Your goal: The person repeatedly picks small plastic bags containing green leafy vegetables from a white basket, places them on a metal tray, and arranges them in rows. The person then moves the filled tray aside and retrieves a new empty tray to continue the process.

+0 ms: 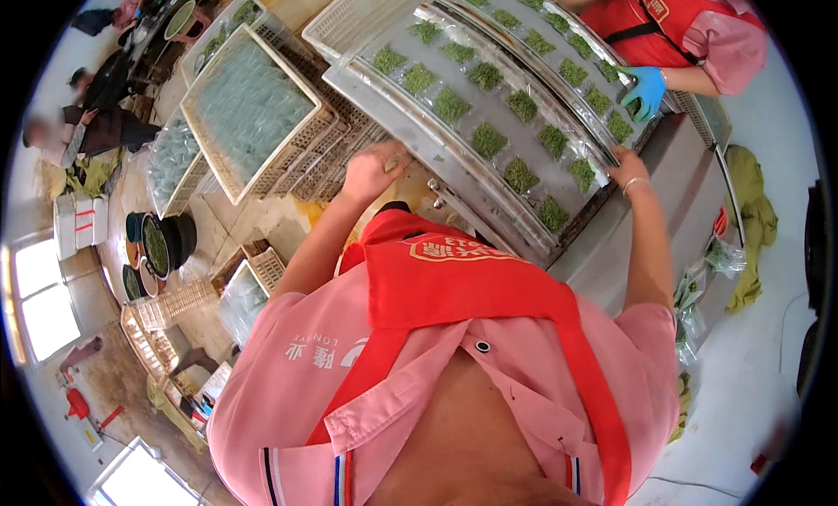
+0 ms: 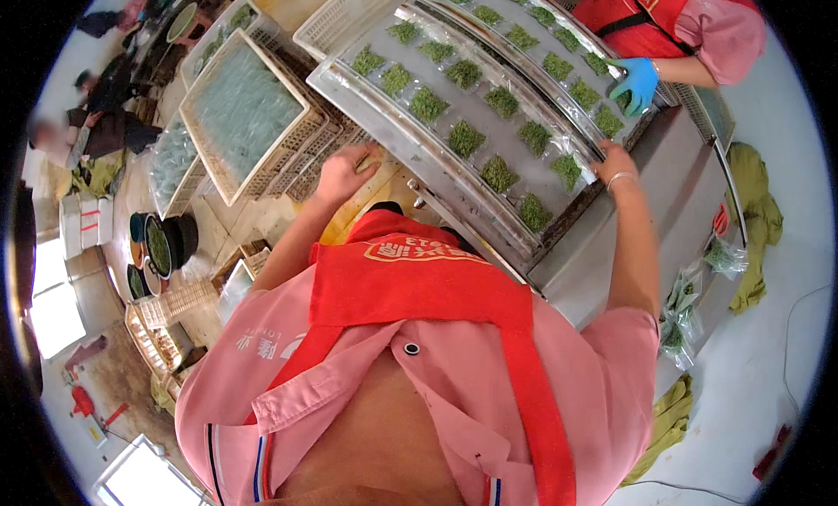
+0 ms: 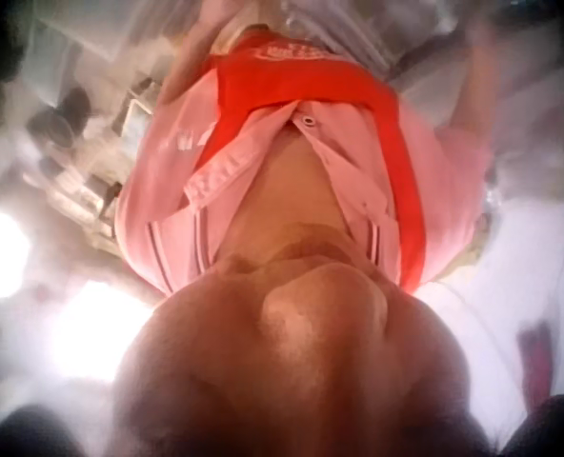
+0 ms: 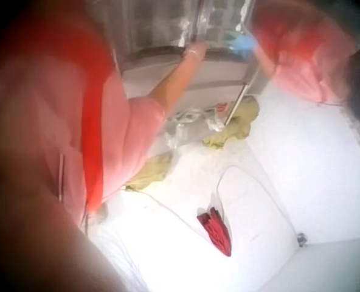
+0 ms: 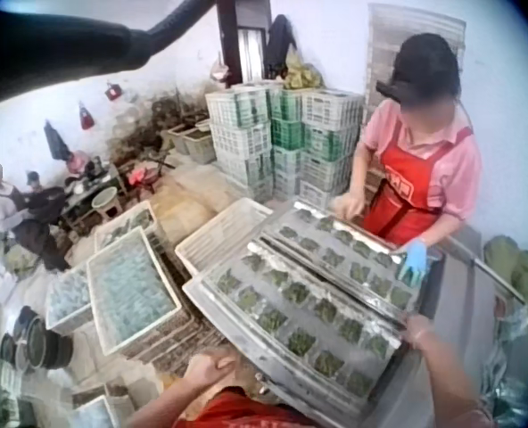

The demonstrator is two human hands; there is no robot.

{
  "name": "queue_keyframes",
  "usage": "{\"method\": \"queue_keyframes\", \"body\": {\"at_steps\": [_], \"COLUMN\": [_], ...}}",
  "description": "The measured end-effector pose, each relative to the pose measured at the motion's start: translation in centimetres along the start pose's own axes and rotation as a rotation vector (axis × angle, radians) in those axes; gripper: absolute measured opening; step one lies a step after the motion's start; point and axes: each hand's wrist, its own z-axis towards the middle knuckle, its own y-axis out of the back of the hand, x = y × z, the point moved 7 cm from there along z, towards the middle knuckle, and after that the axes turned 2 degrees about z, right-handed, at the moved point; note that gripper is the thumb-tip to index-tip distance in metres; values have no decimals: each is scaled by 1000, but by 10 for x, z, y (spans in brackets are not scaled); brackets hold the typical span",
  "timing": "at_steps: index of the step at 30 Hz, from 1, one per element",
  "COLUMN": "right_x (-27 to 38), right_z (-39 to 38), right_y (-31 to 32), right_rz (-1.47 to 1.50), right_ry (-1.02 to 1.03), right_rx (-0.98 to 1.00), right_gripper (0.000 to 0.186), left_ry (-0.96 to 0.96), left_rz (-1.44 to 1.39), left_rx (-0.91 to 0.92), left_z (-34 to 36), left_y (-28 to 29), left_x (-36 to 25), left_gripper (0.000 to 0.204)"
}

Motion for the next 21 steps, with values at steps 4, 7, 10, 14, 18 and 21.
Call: {"method": "queue_keyframes", "body": {"at_steps": [4, 7, 10, 14, 18, 21], "right_x": [79, 113, 92, 116, 147, 157], "right_z": [-74, -109, -110, -92, -76, -53], "right_y": [-53, -59, -63, -81, -70, -89], "right_rz": [152, 327, 442, 290, 285, 307], "right_ry": [168, 68, -130, -204, -332, -208], "right_rx": [157, 131, -132, -200, -153, -317], "right_gripper": [100, 109, 112, 110, 103, 94], "left_ry": [21, 180, 144, -102, -239, -323], "left_rz": [396, 471, 482, 281, 165, 147], "left_rx": [-125, -37, 208, 278, 306, 351], "left_z": [86, 156, 182, 183, 188, 201], "left_y": [14, 10, -21, -50, -51, -49], "left_x": [52, 110, 105, 63, 57, 58], "left_gripper": [58, 76, 91, 100, 99, 98]}}
